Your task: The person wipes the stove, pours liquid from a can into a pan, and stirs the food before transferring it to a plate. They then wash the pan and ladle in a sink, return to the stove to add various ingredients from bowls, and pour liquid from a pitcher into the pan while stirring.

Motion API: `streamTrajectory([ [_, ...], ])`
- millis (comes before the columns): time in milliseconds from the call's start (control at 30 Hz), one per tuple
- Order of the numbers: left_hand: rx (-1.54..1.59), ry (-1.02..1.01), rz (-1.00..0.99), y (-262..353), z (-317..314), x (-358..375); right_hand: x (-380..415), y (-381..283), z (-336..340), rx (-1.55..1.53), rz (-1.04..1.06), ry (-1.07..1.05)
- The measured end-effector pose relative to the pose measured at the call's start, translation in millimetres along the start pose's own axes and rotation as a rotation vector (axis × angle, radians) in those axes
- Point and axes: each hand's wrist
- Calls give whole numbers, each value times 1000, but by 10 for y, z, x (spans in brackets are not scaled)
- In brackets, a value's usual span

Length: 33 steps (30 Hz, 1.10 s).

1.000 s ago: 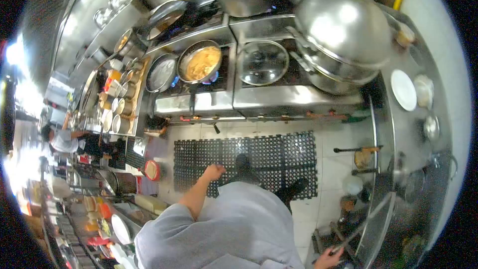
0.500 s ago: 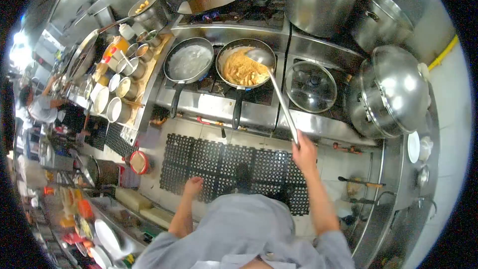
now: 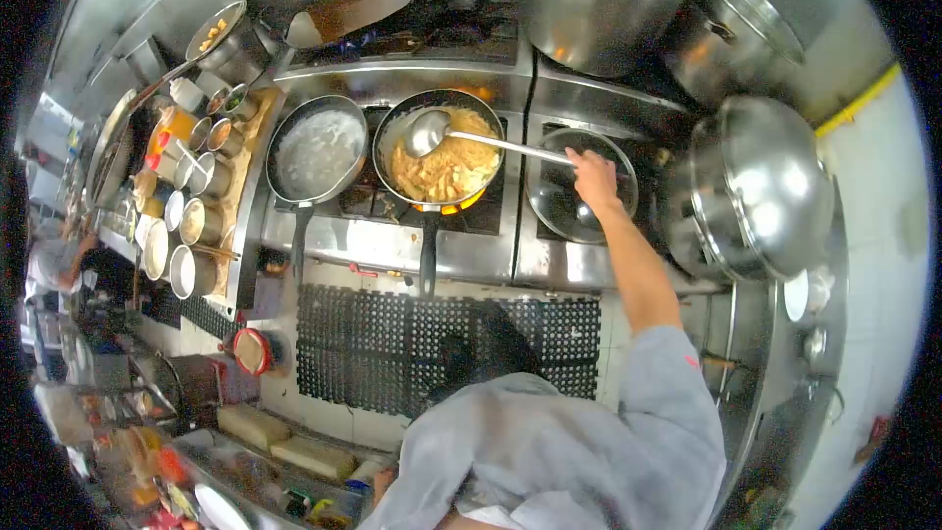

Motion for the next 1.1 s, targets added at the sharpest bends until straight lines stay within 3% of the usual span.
streamTrajectory([
  [33, 15, 16, 11, 119, -122, 158, -64, -14, -1, -14, 20, -4],
  [100, -72, -80, -166, 521, -337, 492, -127, -42, 51, 97, -17, 354],
  [133, -110, -104, -278, 600, -432, 276, -142, -66, 130, -103, -36, 287],
  [167, -148, -133, -386, 595, -513, 11, -87, -52, 52, -114, -25, 277],
  [233, -160, -89, -777, 1026, -814, 310, 175, 33, -83, -617, -106, -53],
  [267, -17, -64, -603, 1448, -1001, 754, 273, 47, -104, -621, -90, -57],
  [300, 130, -39, -427, 1756, -1137, 1092, 371, 57, -109, -297, -88, -61],
  [333, 70, -33, -554, 1832, -1209, 1074, 380, 77, -125, 25, -81, -55],
  [367, 0, -24, -677, 1875, -1223, 1089, 355, 171, -246, -38, -80, -105],
  [467, 135, -131, -685, 1900, -1286, 1217, 220, 322, -326, -188, -91, -146],
  [567, 176, -222, -693, 1390, -1161, 618, 21, 377, -275, -191, -58, -273],
  [600, 188, -216, -701, 1236, -1077, 580, -5, 397, -384, -167, -26, -205],
  [667, -232, -12, -662, 921, -924, 499, 23, 371, -326, -166, -32, -252],
  [767, -189, 20, -581, 278, -602, 127, 301, 240, -199, -193, -4, -250],
  [833, 216, -23, -311, -53, -411, 292, 637, 95, -55, -196, -14, -182],
  [1033, 180, -19, -145, -969, 232, 272, 1701, -682, 697, -408, -56, -264],
  [1100, 294, 3, -76, -1368, 372, 5, 2010, -986, 687, -487, -41, -415],
])
Point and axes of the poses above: each hand's wrist, its own x-axis away from the middle knuckle, its own z-axis out of the back of the hand, y = z × x, and after that the axes turned 14 degrees about x, right-handed
